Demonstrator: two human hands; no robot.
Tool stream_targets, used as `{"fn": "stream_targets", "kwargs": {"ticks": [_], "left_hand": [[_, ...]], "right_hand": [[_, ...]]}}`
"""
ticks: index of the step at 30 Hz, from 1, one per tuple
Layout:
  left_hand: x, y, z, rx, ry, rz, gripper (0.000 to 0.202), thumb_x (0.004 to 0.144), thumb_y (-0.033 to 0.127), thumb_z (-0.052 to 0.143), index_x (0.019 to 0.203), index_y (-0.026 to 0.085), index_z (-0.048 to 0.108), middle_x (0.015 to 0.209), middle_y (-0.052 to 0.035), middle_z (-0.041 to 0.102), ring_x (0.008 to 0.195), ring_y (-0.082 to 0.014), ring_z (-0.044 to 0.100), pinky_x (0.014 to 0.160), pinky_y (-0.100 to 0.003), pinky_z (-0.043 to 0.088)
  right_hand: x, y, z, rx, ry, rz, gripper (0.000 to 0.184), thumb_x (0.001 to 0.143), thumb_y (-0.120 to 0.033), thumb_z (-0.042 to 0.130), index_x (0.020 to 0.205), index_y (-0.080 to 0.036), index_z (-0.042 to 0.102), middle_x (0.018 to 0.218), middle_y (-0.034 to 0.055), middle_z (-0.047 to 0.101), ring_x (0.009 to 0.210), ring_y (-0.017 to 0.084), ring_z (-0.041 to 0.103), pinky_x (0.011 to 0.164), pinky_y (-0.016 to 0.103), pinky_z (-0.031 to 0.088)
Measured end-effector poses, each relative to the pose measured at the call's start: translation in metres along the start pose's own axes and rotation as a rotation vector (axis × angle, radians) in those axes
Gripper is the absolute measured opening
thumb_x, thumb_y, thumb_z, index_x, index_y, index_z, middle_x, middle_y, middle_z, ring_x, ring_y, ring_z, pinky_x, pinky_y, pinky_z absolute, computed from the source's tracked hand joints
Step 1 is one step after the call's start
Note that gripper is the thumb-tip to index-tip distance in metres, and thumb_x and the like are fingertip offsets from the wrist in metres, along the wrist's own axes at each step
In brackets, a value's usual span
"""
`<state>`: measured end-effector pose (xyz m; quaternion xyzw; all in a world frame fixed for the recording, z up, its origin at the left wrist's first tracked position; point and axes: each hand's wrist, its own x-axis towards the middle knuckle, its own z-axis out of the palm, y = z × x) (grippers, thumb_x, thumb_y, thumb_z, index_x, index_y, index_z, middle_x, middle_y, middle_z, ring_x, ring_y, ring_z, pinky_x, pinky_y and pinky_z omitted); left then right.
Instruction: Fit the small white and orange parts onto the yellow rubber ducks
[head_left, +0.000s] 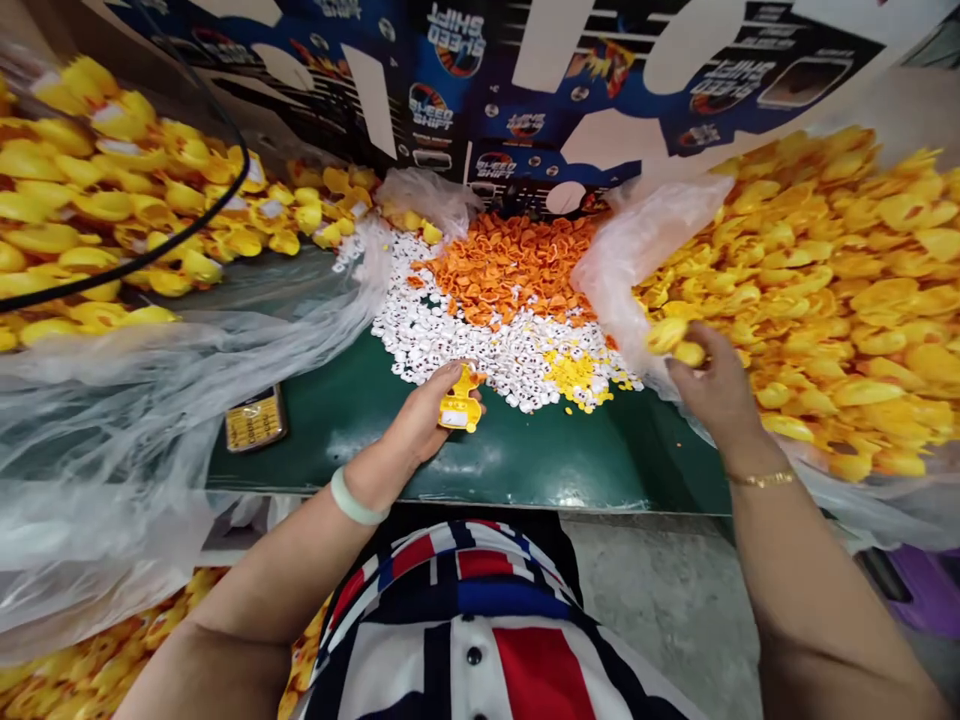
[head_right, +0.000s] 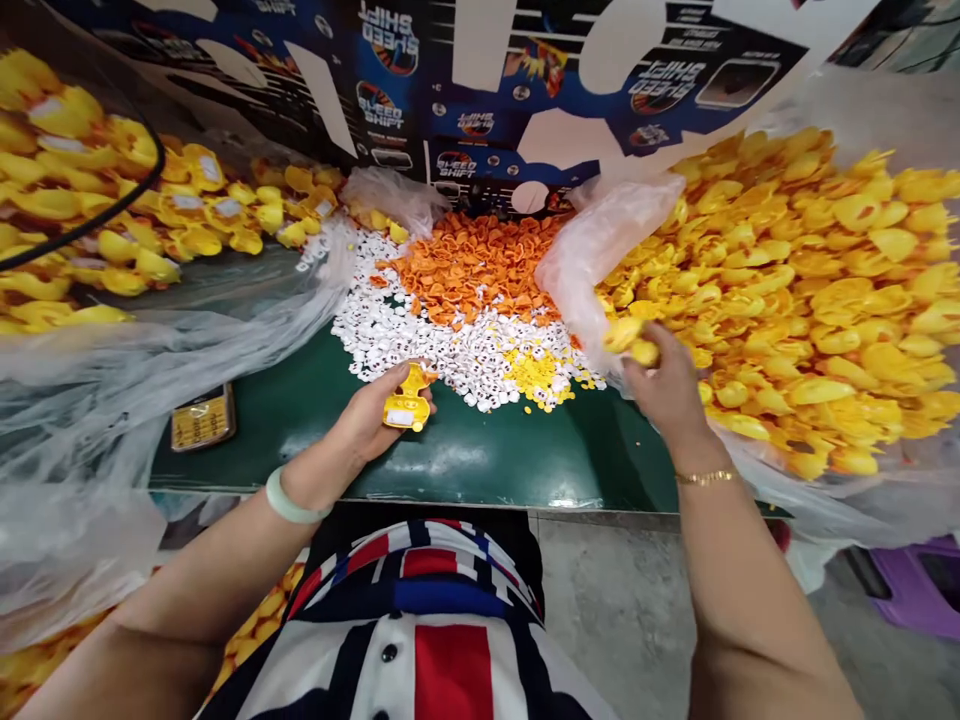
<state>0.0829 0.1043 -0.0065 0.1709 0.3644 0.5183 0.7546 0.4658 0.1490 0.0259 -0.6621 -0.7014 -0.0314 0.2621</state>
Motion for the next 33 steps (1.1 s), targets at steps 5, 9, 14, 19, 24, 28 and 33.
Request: {"fn": "stream_targets", "kwargs": {"ticks": [5, 9, 14, 19, 24, 28, 33], "left_hand": [[-0.002, 0.001, 0.003, -0.027, 0.023, 0.008, 0.030, 0.080, 0.036, 0.072, 0.100, 0.015, 0.062, 0.085, -0.0045, 0.068, 0.067, -0.0159, 0.065, 0.061, -0.029, 0.057], [-0.018, 0.008, 0.003, -0.006, 0.081, -0.014, 0.031, 0.083, 0.039, 0.068, 0.102, 0.015, 0.062, 0.077, -0.0045, 0.067, 0.065, -0.0179, 0.067, 0.058, -0.029, 0.055], [-0.032, 0.013, -0.009, 0.021, 0.114, -0.038, 0.036, 0.086, 0.047, 0.063, 0.100, 0.014, 0.063, 0.073, -0.0064, 0.067, 0.063, -0.0211, 0.068, 0.051, -0.028, 0.052], [-0.032, 0.009, -0.010, -0.026, 0.040, -0.079, 0.044, 0.090, 0.053, 0.056, 0.105, 0.012, 0.065, 0.072, -0.0069, 0.066, 0.061, -0.0202, 0.067, 0.051, -0.028, 0.051], [-0.029, -0.002, -0.001, -0.064, 0.043, -0.049, 0.052, 0.092, 0.060, 0.051, 0.105, 0.011, 0.066, 0.080, -0.0089, 0.069, 0.061, -0.0172, 0.065, 0.057, -0.028, 0.054], [-0.029, -0.009, 0.004, -0.090, -0.040, -0.061, 0.060, 0.091, 0.066, 0.047, 0.100, 0.011, 0.069, 0.083, -0.0106, 0.071, 0.067, -0.0182, 0.067, 0.061, -0.027, 0.054], [-0.028, -0.014, -0.002, -0.099, -0.020, -0.070, 0.065, 0.090, 0.071, 0.043, 0.100, 0.013, 0.069, 0.083, -0.0101, 0.071, 0.068, -0.0193, 0.067, 0.060, -0.029, 0.054]], "right_hand": [[-0.052, -0.113, 0.024, 0.426, -0.508, -0.721, 0.039, 0.088, -0.011, 0.051, 0.123, -0.024, 0.063, 0.130, 0.0103, 0.062, 0.121, 0.021, 0.059, 0.102, 0.042, 0.051], [-0.059, -0.152, 0.043, 0.432, -0.564, -0.844, 0.038, 0.092, -0.009, 0.046, 0.120, -0.025, 0.067, 0.141, 0.0108, 0.057, 0.133, 0.024, 0.051, 0.108, 0.049, 0.047], [-0.065, -0.150, 0.045, 0.362, -0.534, -0.718, 0.044, 0.091, -0.034, 0.063, 0.133, -0.023, 0.059, 0.148, 0.0177, 0.048, 0.134, 0.032, 0.050, 0.107, 0.055, 0.047], [-0.073, -0.152, 0.049, 0.300, -0.517, -0.730, 0.043, 0.086, -0.039, 0.071, 0.125, -0.023, 0.062, 0.144, 0.0174, 0.047, 0.128, 0.035, 0.053, 0.102, 0.055, 0.051], [-0.063, -0.175, 0.038, 0.542, -0.240, -0.637, 0.051, 0.083, -0.044, 0.074, 0.127, -0.026, 0.056, 0.138, 0.0162, 0.046, 0.128, 0.034, 0.051, 0.104, 0.056, 0.049], [-0.059, -0.208, 0.033, 0.563, -0.260, -0.689, 0.046, 0.084, -0.041, 0.072, 0.125, -0.027, 0.057, 0.139, 0.0145, 0.044, 0.129, 0.034, 0.049, 0.106, 0.056, 0.047], [-0.058, -0.227, 0.045, 0.467, -0.308, -0.745, 0.031, 0.084, -0.031, 0.069, 0.114, -0.022, 0.062, 0.130, 0.0156, 0.049, 0.118, 0.032, 0.054, 0.100, 0.054, 0.050]]}}
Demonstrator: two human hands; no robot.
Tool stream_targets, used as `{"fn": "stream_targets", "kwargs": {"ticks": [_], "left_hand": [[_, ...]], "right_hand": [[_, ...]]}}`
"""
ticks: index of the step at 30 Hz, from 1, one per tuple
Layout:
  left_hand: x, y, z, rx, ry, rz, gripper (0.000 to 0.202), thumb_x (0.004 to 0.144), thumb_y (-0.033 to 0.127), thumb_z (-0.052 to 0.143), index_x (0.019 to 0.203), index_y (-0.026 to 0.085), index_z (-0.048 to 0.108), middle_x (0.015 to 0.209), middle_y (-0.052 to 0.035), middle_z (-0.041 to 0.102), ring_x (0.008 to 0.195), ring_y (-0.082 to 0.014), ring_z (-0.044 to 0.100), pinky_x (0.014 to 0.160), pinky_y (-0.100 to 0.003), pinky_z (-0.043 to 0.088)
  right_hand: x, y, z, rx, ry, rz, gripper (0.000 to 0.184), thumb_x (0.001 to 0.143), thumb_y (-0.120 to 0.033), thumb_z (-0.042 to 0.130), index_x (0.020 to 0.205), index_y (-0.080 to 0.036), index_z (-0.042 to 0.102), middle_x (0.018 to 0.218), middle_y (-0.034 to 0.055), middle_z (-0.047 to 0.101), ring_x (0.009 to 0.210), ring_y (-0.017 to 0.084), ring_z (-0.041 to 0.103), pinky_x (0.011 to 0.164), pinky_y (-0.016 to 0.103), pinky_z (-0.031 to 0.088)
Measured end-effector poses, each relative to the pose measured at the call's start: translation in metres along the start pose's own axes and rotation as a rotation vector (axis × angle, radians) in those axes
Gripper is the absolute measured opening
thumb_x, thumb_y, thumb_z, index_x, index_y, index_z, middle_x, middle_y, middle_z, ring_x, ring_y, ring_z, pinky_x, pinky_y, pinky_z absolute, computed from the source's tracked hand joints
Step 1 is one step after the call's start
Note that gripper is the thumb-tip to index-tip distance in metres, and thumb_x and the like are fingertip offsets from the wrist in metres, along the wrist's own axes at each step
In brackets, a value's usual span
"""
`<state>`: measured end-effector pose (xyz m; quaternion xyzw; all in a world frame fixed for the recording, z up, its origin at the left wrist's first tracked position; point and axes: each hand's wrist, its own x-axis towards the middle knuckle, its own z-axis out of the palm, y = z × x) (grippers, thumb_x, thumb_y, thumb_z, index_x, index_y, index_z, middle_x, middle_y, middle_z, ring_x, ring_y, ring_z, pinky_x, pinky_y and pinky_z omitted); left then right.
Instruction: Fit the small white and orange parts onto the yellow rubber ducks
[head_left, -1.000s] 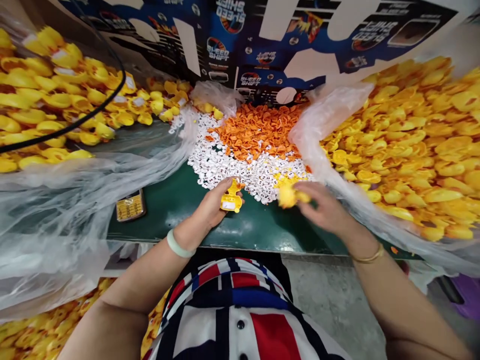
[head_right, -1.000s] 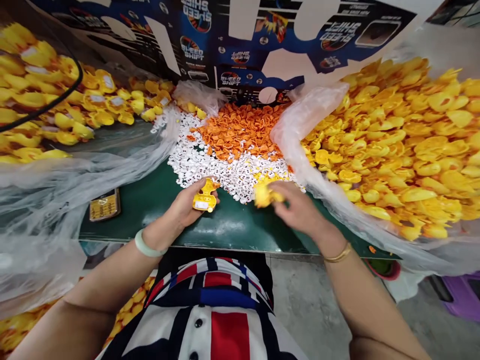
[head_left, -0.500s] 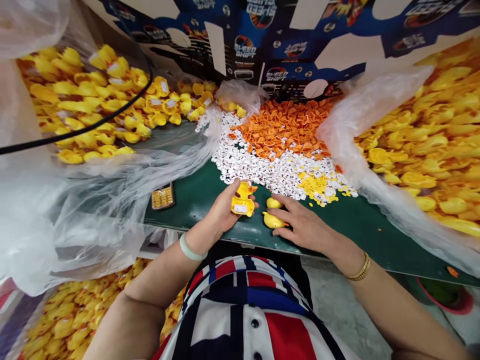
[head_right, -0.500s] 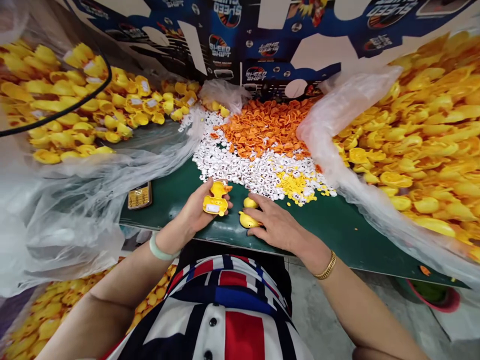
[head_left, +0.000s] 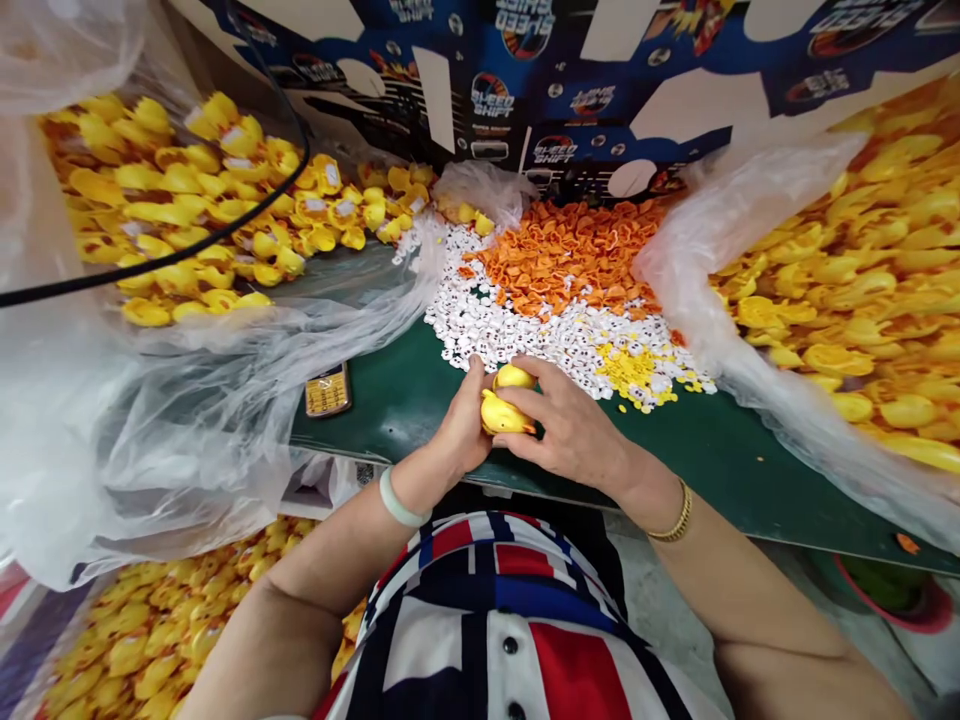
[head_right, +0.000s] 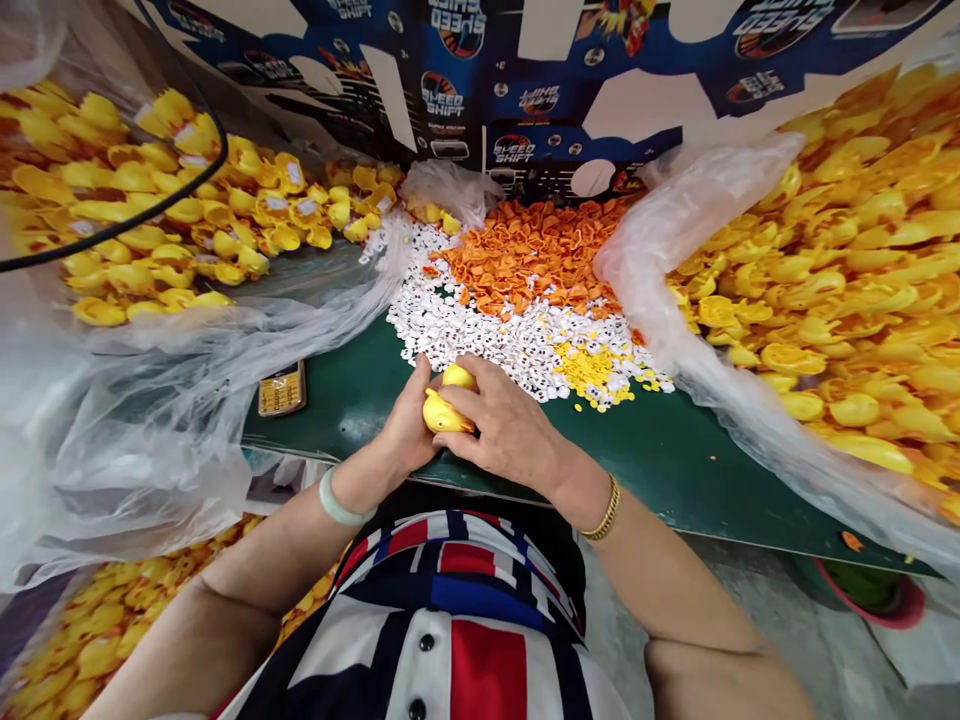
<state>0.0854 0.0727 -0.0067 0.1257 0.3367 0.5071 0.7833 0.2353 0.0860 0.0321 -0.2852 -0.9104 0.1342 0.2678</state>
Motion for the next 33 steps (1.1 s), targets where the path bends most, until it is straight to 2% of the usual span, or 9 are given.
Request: {"fn": "stream_targets", "kwargs": {"ticks": [4, 8, 15, 19, 25, 29, 31, 33], "left_hand": [[0.001, -0.003, -0.004, 0.013, 0.028, 0.036, 0.062, 0.090, 0.070, 0.044, 0.099, 0.013, 0.068, 0.082, -0.0088, 0.070, 0.068, -0.0183, 0.066, 0.061, -0.028, 0.054], [0.001, -0.004, -0.004, 0.020, -0.013, 0.075, 0.063, 0.091, 0.069, 0.044, 0.102, 0.013, 0.068, 0.080, -0.0083, 0.069, 0.067, -0.0176, 0.065, 0.058, -0.026, 0.053], [-0.001, 0.002, -0.004, -0.041, -0.071, 0.014, 0.065, 0.092, 0.070, 0.041, 0.102, 0.012, 0.069, 0.086, -0.0114, 0.072, 0.072, -0.0209, 0.068, 0.064, -0.030, 0.055], [-0.001, -0.002, -0.004, -0.028, -0.028, 0.037, 0.065, 0.090, 0.071, 0.042, 0.105, 0.014, 0.068, 0.088, -0.0101, 0.072, 0.074, -0.0203, 0.068, 0.065, -0.029, 0.054], [-0.001, -0.005, -0.005, 0.016, -0.003, 0.128, 0.062, 0.088, 0.071, 0.048, 0.103, 0.014, 0.068, 0.084, -0.0086, 0.071, 0.074, -0.0195, 0.068, 0.064, -0.028, 0.053], [-0.003, 0.000, -0.006, -0.071, -0.100, 0.017, 0.067, 0.088, 0.073, 0.046, 0.104, 0.013, 0.069, 0.093, -0.0119, 0.072, 0.083, -0.0223, 0.069, 0.070, -0.030, 0.056], [-0.004, 0.001, -0.007, -0.082, -0.105, -0.014, 0.059, 0.088, 0.067, 0.053, 0.102, 0.013, 0.069, 0.093, -0.0113, 0.071, 0.086, -0.0213, 0.069, 0.072, -0.028, 0.056], [-0.006, 0.000, -0.008, -0.062, -0.089, 0.008, 0.046, 0.085, 0.057, 0.065, 0.099, 0.013, 0.069, 0.091, -0.0087, 0.070, 0.084, -0.0185, 0.068, 0.072, -0.026, 0.055]], "right_hand": [[0.005, 0.004, 0.000, 0.042, -0.057, 0.035, 0.029, 0.084, -0.030, 0.069, 0.112, -0.023, 0.064, 0.125, 0.0129, 0.053, 0.112, 0.030, 0.056, 0.097, 0.050, 0.051], [0.008, 0.005, -0.007, 0.065, -0.101, 0.048, 0.029, 0.085, -0.033, 0.069, 0.111, -0.023, 0.064, 0.122, 0.0122, 0.055, 0.107, 0.028, 0.058, 0.095, 0.048, 0.052], [0.004, 0.000, -0.012, 0.017, -0.051, -0.017, 0.040, 0.088, -0.037, 0.065, 0.126, -0.026, 0.058, 0.136, 0.0147, 0.048, 0.123, 0.033, 0.052, 0.100, 0.054, 0.049], [0.004, 0.000, -0.006, -0.023, -0.109, -0.011, 0.035, 0.087, -0.035, 0.065, 0.120, -0.023, 0.062, 0.133, 0.0156, 0.051, 0.120, 0.034, 0.053, 0.099, 0.055, 0.050], [0.009, 0.004, -0.006, 0.028, -0.118, 0.013, 0.029, 0.088, -0.033, 0.065, 0.115, -0.023, 0.064, 0.127, 0.0131, 0.054, 0.112, 0.029, 0.057, 0.097, 0.049, 0.052], [0.006, 0.004, -0.002, -0.001, -0.192, -0.027, 0.042, 0.089, -0.037, 0.065, 0.128, -0.023, 0.059, 0.137, 0.0154, 0.049, 0.123, 0.034, 0.052, 0.101, 0.054, 0.050], [0.002, 0.005, 0.004, -0.004, -0.190, -0.031, 0.048, 0.091, -0.038, 0.063, 0.135, -0.022, 0.053, 0.142, 0.0169, 0.046, 0.131, 0.035, 0.046, 0.105, 0.057, 0.046], [-0.003, 0.007, 0.011, 0.014, -0.134, 0.001, 0.055, 0.093, -0.039, 0.060, 0.142, -0.021, 0.045, 0.145, 0.0186, 0.044, 0.137, 0.036, 0.041, 0.109, 0.059, 0.042]]}}
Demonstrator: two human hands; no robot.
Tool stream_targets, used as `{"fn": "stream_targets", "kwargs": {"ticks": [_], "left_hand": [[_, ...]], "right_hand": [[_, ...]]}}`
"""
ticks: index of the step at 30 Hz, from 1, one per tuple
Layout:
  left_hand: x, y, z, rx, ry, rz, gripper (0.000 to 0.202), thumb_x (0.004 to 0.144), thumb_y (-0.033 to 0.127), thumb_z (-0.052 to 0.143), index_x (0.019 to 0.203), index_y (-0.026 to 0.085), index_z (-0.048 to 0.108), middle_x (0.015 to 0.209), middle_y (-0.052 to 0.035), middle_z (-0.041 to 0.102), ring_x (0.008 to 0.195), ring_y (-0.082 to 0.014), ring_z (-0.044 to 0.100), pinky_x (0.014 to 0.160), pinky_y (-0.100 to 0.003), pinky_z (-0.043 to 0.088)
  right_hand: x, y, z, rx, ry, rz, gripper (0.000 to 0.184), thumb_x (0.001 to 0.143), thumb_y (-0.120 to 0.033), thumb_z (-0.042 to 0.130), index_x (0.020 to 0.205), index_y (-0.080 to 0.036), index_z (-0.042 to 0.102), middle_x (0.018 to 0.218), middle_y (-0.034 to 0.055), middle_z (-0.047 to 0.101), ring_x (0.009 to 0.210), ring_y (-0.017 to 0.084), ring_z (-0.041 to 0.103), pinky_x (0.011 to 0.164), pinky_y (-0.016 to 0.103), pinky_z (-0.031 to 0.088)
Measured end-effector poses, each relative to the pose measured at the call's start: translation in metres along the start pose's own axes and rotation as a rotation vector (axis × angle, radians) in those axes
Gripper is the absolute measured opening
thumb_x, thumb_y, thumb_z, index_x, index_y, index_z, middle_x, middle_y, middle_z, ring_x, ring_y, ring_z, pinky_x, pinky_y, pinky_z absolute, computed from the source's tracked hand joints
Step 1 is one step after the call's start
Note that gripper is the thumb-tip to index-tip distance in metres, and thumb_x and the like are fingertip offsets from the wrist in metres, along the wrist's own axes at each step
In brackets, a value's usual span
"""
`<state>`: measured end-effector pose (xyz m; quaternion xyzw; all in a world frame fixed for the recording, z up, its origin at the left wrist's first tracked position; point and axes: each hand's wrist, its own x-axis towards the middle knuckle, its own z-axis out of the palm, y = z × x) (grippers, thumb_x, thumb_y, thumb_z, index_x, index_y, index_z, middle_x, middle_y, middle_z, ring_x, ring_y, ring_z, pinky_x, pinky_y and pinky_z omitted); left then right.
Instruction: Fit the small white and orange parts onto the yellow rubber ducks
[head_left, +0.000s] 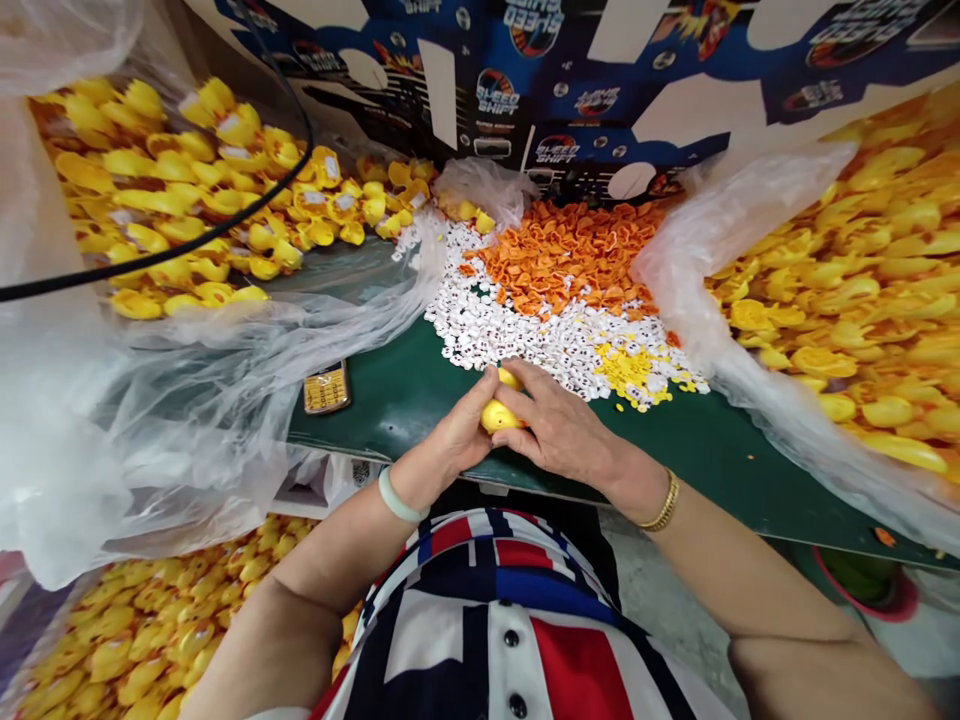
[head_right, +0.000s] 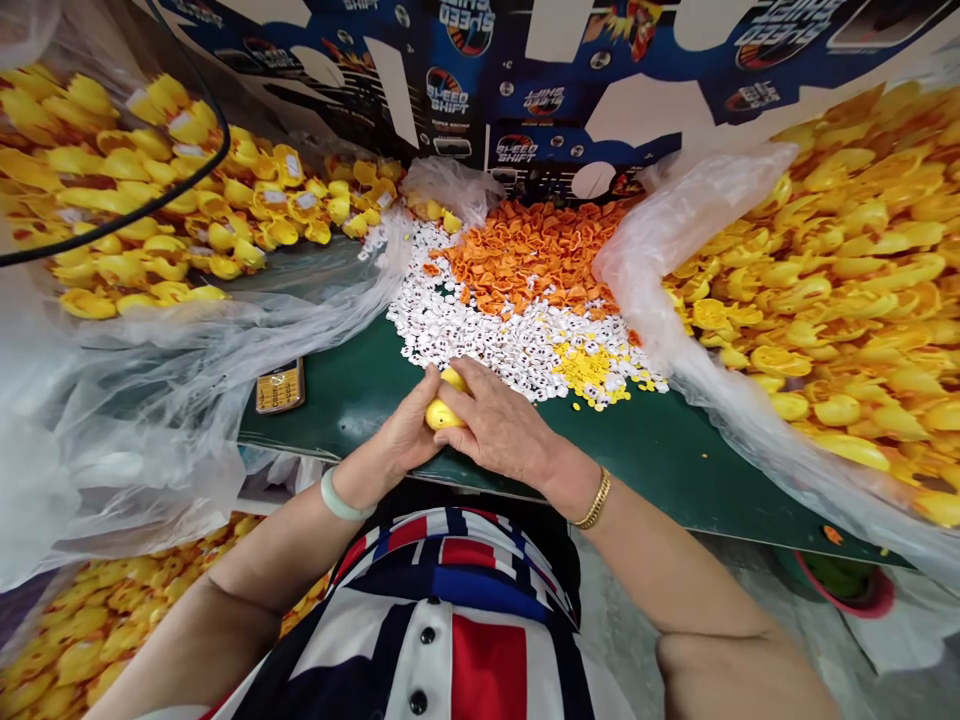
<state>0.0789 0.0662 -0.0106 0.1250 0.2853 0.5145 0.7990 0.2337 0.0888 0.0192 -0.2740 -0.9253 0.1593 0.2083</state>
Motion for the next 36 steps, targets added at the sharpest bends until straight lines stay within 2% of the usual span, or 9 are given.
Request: {"fn": "stream_targets", "kwargs": {"ticks": [4, 6, 9, 13, 18, 22, 28, 33, 36], "left_hand": [[-0.008, 0.001, -0.002, 0.120, -0.054, 0.077, 0.042, 0.074, 0.034, 0.081, 0.110, 0.017, 0.067, 0.100, -0.0055, 0.068, 0.086, -0.0169, 0.066, 0.078, -0.027, 0.055], [-0.014, 0.004, -0.003, 0.240, -0.077, 0.098, 0.054, 0.071, 0.025, 0.083, 0.122, 0.024, 0.064, 0.107, -0.0040, 0.067, 0.090, -0.0184, 0.066, 0.078, -0.029, 0.056], [-0.020, 0.010, -0.011, 0.536, -0.095, 0.151, 0.066, 0.072, 0.026, 0.082, 0.134, 0.029, 0.059, 0.111, -0.0035, 0.066, 0.093, -0.0204, 0.065, 0.080, -0.033, 0.056], [-0.026, 0.014, -0.025, 1.081, -0.100, 0.381, 0.071, 0.076, 0.031, 0.079, 0.142, 0.027, 0.053, 0.125, -0.0069, 0.064, 0.111, -0.0248, 0.061, 0.098, -0.039, 0.049], [-0.035, 0.009, -0.032, 1.421, -0.095, 0.587, 0.066, 0.086, 0.024, 0.066, 0.148, 0.025, 0.045, 0.133, -0.0086, 0.063, 0.114, -0.0242, 0.062, 0.100, -0.038, 0.049], [-0.034, 0.008, -0.032, 1.294, -0.034, 0.494, 0.062, 0.082, 0.025, 0.070, 0.141, 0.023, 0.052, 0.128, -0.0083, 0.067, 0.109, -0.0242, 0.065, 0.097, -0.037, 0.051], [-0.023, 0.003, -0.031, 0.533, -0.007, 0.385, 0.063, 0.069, 0.028, 0.084, 0.126, 0.023, 0.058, 0.116, -0.0060, 0.069, 0.099, -0.0201, 0.066, 0.086, -0.033, 0.055], [-0.025, -0.014, -0.020, 0.328, 0.023, 0.446, 0.061, 0.069, 0.025, 0.085, 0.124, 0.025, 0.057, 0.118, -0.0064, 0.068, 0.101, -0.0204, 0.066, 0.085, -0.032, 0.056], [-0.029, -0.013, -0.016, 0.351, 0.001, 0.416, 0.057, 0.076, 0.027, 0.079, 0.127, 0.027, 0.054, 0.127, -0.0079, 0.065, 0.110, -0.0224, 0.063, 0.089, -0.035, 0.055]], "right_hand": [[-0.010, 0.006, 0.006, 0.206, 0.139, 0.057, 0.075, 0.090, -0.057, 0.059, 0.150, -0.021, 0.031, 0.148, 0.0190, 0.044, 0.138, 0.034, 0.042, 0.113, 0.058, 0.039], [-0.015, 0.009, 0.004, 0.283, 0.190, 0.109, 0.069, 0.092, -0.061, 0.055, 0.145, -0.021, 0.038, 0.145, 0.0181, 0.047, 0.135, 0.033, 0.045, 0.112, 0.055, 0.039], [-0.018, 0.010, 0.000, 0.330, 0.169, 0.193, 0.048, 0.095, -0.055, 0.053, 0.129, -0.021, 0.053, 0.127, 0.0149, 0.059, 0.119, 0.029, 0.056, 0.103, 0.049, 0.047], [-0.016, 0.005, 0.000, 0.435, 0.028, 0.209, 0.046, 0.094, -0.048, 0.059, 0.129, -0.020, 0.052, 0.116, 0.0113, 0.062, 0.104, 0.024, 0.060, 0.092, 0.042, 0.051], [-0.014, -0.006, 0.016, 0.367, 0.191, 0.218, 0.038, 0.091, -0.047, 0.061, 0.119, -0.021, 0.055, 0.109, 0.0100, 0.063, 0.097, 0.024, 0.060, 0.086, 0.042, 0.051], [-0.016, -0.009, 0.031, 0.310, 0.282, 0.249, 0.041, 0.091, -0.052, 0.059, 0.116, -0.019, 0.056, 0.104, 0.0103, 0.064, 0.094, 0.025, 0.060, 0.084, 0.043, 0.051], [-0.023, -0.013, 0.034, 0.318, 0.250, 0.319, 0.076, 0.085, -0.071, 0.057, 0.137, -0.017, 0.045, 0.131, 0.0173, 0.058, 0.116, 0.031, 0.058, 0.097, 0.048, 0.049], [-0.021, -0.030, 0.026, 0.148, 0.279, 0.292, 0.049, 0.095, -0.050, 0.056, 0.131, -0.017, 0.050, 0.118, 0.0140, 0.066, 0.104, 0.028, 0.062, 0.089, 0.044, 0.051], [-0.020, -0.031, 0.023, 0.002, 0.311, 0.267, 0.049, 0.090, -0.053, 0.061, 0.120, -0.015, 0.056, 0.104, 0.0124, 0.068, 0.092, 0.028, 0.062, 0.081, 0.043, 0.051]]}}
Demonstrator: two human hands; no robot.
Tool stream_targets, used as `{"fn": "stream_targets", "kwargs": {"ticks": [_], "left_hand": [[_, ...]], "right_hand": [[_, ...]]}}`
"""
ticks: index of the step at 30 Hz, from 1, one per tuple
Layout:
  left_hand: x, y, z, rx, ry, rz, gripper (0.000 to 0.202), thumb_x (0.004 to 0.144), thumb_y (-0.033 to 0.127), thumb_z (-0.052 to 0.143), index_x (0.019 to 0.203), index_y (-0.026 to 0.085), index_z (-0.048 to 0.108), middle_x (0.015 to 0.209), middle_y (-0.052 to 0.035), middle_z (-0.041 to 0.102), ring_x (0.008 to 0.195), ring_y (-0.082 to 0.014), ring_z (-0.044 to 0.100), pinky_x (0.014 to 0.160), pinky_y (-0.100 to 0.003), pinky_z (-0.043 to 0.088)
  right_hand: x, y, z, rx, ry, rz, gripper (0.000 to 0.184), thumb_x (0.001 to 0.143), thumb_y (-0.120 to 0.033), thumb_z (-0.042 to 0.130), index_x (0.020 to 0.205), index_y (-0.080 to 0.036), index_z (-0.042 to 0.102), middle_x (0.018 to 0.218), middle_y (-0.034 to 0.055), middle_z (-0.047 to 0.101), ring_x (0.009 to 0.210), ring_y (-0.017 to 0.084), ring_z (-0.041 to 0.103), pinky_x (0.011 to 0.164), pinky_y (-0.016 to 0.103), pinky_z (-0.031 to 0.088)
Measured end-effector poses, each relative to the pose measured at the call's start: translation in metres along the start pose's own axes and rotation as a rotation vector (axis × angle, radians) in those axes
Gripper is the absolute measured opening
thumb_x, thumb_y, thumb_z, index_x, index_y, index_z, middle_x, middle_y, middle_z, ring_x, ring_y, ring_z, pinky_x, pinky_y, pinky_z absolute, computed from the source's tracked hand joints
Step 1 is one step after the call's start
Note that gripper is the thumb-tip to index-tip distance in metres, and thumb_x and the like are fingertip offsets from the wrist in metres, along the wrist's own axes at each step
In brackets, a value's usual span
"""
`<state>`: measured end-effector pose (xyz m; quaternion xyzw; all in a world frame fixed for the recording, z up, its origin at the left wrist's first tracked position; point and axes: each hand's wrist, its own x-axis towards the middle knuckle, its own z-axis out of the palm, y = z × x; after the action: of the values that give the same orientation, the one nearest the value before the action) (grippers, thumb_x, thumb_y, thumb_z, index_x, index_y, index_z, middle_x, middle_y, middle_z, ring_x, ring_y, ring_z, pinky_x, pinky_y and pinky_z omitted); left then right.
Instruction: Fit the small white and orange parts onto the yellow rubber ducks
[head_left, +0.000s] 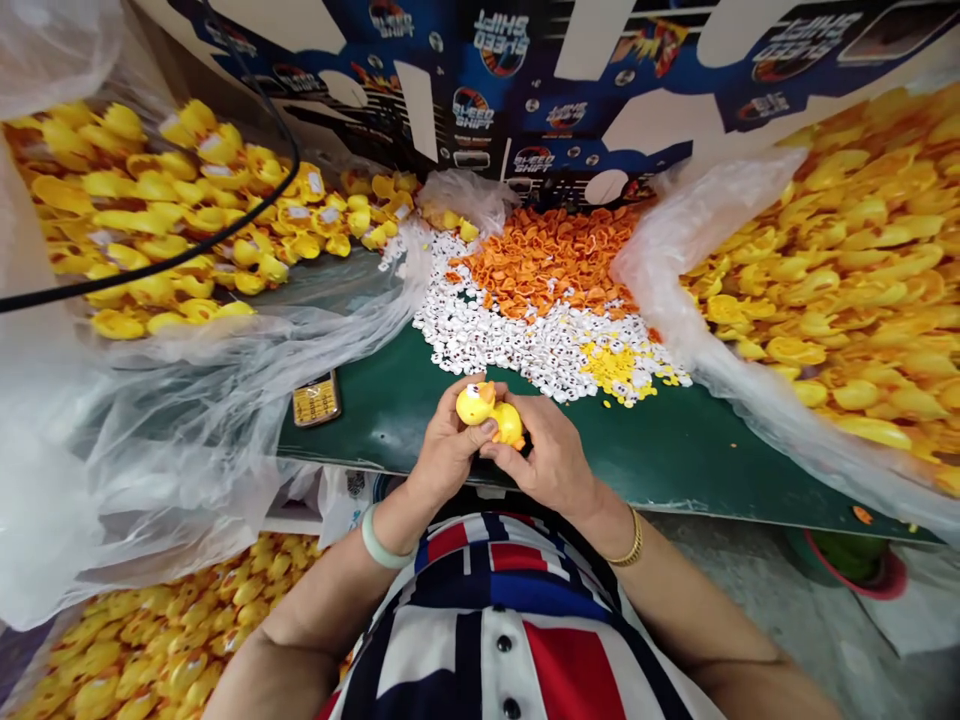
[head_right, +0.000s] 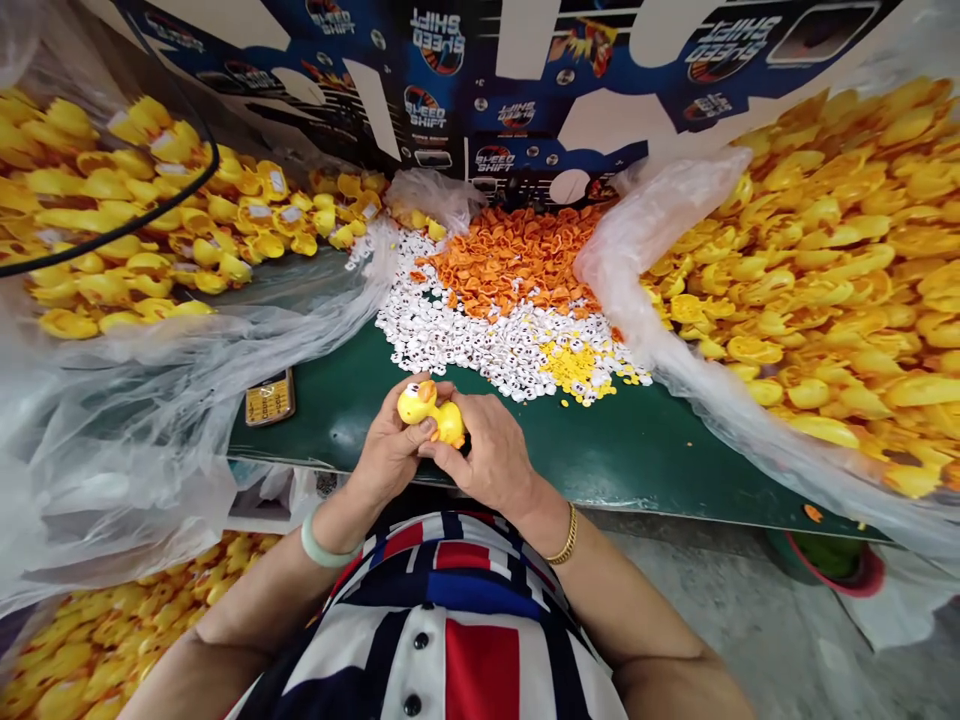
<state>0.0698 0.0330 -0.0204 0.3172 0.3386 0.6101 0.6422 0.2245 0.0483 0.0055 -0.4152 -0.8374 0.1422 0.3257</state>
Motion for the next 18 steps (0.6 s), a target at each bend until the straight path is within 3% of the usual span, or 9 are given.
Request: {"fn": "stream_targets", "kwargs": {"ticks": [4, 8, 11, 18], "left_hand": [[0.004, 0.015, -0.007, 0.245, 0.012, 0.076, 0.058, 0.072, 0.030, 0.081, 0.125, 0.024, 0.058, 0.131, -0.0078, 0.062, 0.116, -0.0225, 0.059, 0.096, -0.034, 0.050], [0.011, 0.018, -0.009, 0.398, 0.055, 0.039, 0.037, 0.077, 0.040, 0.076, 0.106, 0.020, 0.069, 0.103, -0.0052, 0.068, 0.088, -0.0164, 0.063, 0.079, -0.028, 0.051], [0.017, 0.012, -0.007, 0.344, 0.137, 0.001, 0.029, 0.081, 0.046, 0.072, 0.087, 0.017, 0.070, 0.080, -0.0020, 0.066, 0.070, -0.0125, 0.059, 0.065, -0.024, 0.049], [0.024, 0.004, -0.007, 0.239, 0.199, 0.012, 0.032, 0.083, 0.049, 0.069, 0.077, 0.017, 0.068, 0.069, -0.0009, 0.063, 0.063, -0.0105, 0.055, 0.061, -0.023, 0.047]], "right_hand": [[0.000, 0.007, -0.001, -0.194, 0.009, -0.095, 0.058, 0.083, -0.061, 0.067, 0.116, -0.014, 0.059, 0.099, 0.0131, 0.067, 0.091, 0.030, 0.061, 0.081, 0.045, 0.051], [-0.002, 0.008, 0.003, -0.209, -0.001, -0.099, 0.068, 0.078, -0.068, 0.067, 0.118, -0.014, 0.059, 0.103, 0.0146, 0.064, 0.094, 0.030, 0.059, 0.083, 0.046, 0.051], [-0.003, 0.007, 0.008, -0.163, 0.024, -0.070, 0.078, 0.076, -0.073, 0.066, 0.125, -0.014, 0.055, 0.110, 0.0163, 0.063, 0.099, 0.031, 0.059, 0.085, 0.046, 0.052], [-0.004, 0.006, 0.017, -0.075, -0.027, -0.045, 0.071, 0.080, -0.068, 0.066, 0.126, -0.016, 0.051, 0.113, 0.0146, 0.066, 0.100, 0.031, 0.062, 0.084, 0.046, 0.052]]}}
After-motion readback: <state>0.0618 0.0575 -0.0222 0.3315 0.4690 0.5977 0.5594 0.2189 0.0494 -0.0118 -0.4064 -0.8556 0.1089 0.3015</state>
